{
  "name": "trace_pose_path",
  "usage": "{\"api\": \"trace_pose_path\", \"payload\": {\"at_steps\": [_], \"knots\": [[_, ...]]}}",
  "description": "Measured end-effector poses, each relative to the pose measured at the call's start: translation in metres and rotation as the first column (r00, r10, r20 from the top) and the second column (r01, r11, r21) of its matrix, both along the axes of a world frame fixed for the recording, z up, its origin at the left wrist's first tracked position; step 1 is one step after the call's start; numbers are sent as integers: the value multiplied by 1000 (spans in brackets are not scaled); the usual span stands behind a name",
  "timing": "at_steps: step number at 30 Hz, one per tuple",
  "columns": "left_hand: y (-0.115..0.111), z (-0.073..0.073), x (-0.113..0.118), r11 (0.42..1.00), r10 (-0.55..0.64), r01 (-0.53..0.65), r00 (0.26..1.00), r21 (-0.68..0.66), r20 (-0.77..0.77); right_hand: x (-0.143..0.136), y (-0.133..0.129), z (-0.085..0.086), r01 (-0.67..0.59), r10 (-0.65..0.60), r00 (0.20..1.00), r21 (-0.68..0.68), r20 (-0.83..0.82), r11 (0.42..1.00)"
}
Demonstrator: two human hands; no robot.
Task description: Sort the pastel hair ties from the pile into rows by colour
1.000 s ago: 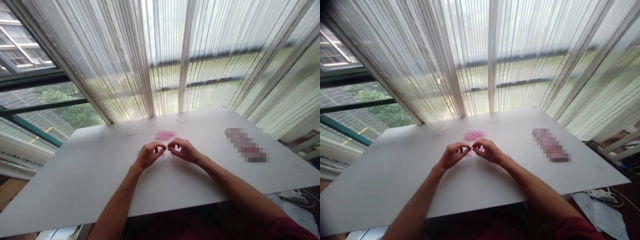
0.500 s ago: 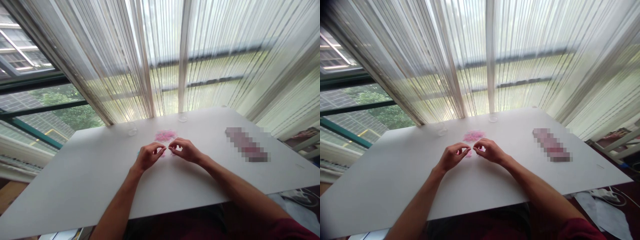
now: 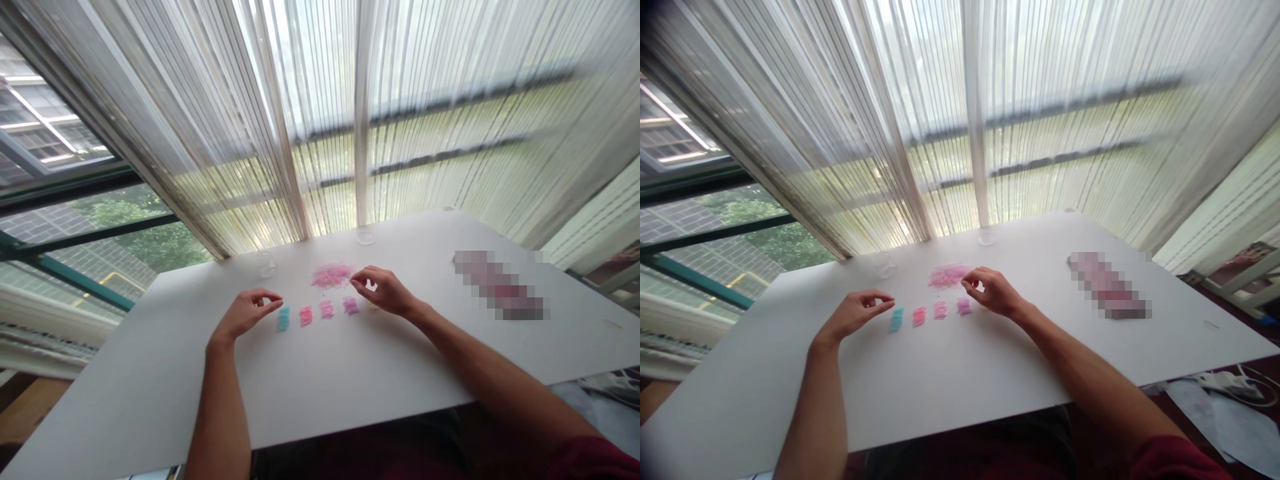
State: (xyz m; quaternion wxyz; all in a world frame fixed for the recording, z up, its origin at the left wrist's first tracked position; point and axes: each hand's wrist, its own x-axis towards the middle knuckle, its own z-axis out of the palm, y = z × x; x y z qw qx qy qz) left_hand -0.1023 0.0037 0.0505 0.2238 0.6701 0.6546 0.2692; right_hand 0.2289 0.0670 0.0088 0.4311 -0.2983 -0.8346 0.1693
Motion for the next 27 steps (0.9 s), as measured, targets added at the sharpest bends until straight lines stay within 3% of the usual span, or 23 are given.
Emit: {"api": "trace_pose_path", "payload": {"at_steps": [4,16,21,27], "knots": [[-4,0,-6,992,-8,11,1000,-123,23,0,1,-1,-1,1,1000,-14,9,1000],[6,-15,-11,984,69,-67,998,-162,5,0,2,-7,-40,42,999,-74,29,996],[1,-8,-9,975,10,2,998,-221,55,0,2,-8,-40,43,998,-88,36,995],[-6,-2,-15,921,-50,56,998,-385,26,-1,1,-7,-52,56,998,-90,38,995]]}}
